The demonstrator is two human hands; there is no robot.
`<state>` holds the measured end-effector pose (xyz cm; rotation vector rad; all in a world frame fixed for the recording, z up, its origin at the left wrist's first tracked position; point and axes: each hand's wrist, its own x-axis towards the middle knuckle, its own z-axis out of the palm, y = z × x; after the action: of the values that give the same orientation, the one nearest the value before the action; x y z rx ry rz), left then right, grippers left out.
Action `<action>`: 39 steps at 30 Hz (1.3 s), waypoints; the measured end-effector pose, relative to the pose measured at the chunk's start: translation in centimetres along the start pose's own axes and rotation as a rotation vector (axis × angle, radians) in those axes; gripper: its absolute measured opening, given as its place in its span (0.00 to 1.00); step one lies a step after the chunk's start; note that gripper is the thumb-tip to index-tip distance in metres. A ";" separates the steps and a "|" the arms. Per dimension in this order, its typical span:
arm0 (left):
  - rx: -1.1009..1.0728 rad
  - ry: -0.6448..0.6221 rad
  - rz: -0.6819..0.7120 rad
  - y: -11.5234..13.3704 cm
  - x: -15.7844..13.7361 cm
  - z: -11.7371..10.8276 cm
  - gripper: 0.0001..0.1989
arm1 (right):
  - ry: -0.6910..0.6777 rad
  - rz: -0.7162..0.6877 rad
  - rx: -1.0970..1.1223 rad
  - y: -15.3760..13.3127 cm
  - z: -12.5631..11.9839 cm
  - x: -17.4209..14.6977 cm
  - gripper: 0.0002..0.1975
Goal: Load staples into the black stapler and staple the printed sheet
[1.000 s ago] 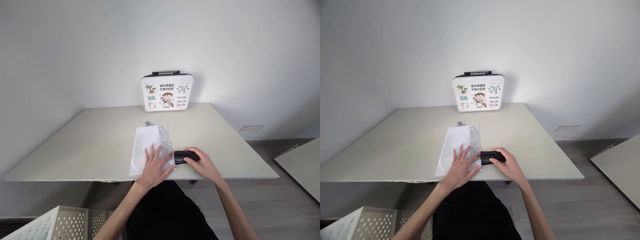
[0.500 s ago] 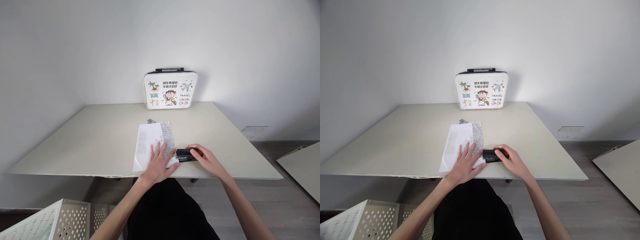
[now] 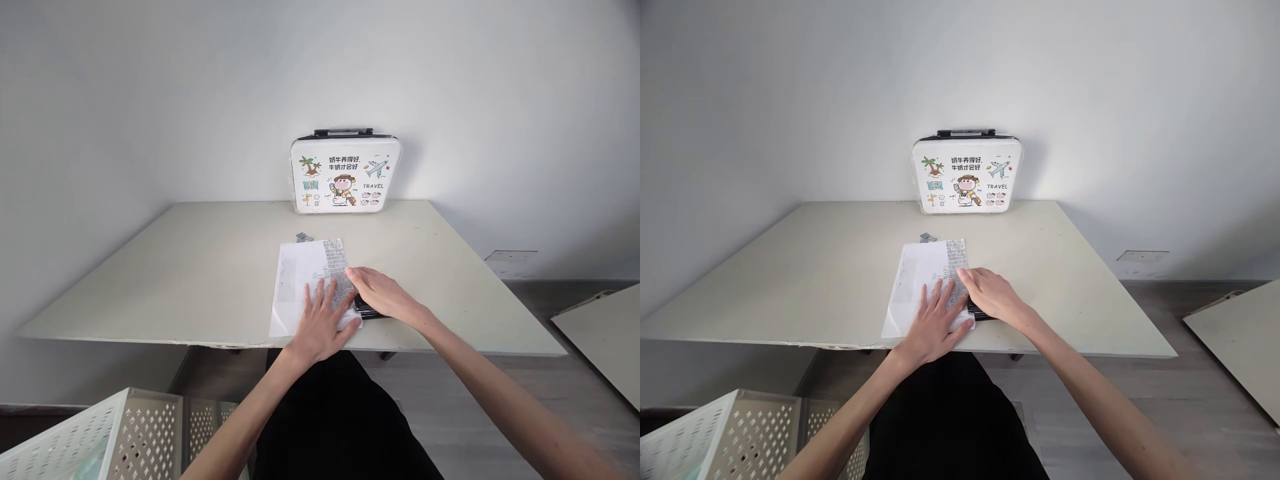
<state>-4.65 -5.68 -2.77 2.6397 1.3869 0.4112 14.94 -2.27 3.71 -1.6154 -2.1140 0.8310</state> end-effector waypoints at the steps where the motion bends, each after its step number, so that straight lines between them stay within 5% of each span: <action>1: -0.004 0.004 0.002 0.0 0.0 0.1 0.34 | -0.007 -0.002 -0.011 -0.1 0.1 0.1 0.35; 39: -0.039 0.006 -0.018 0.1 0.3 1.0 0.31 | -0.032 -0.004 -0.171 0.6 1.8 0.9 0.32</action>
<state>-4.05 -5.48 -3.63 2.5948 1.3890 0.4404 14.04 -1.70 1.87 -1.6912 -2.2643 0.6958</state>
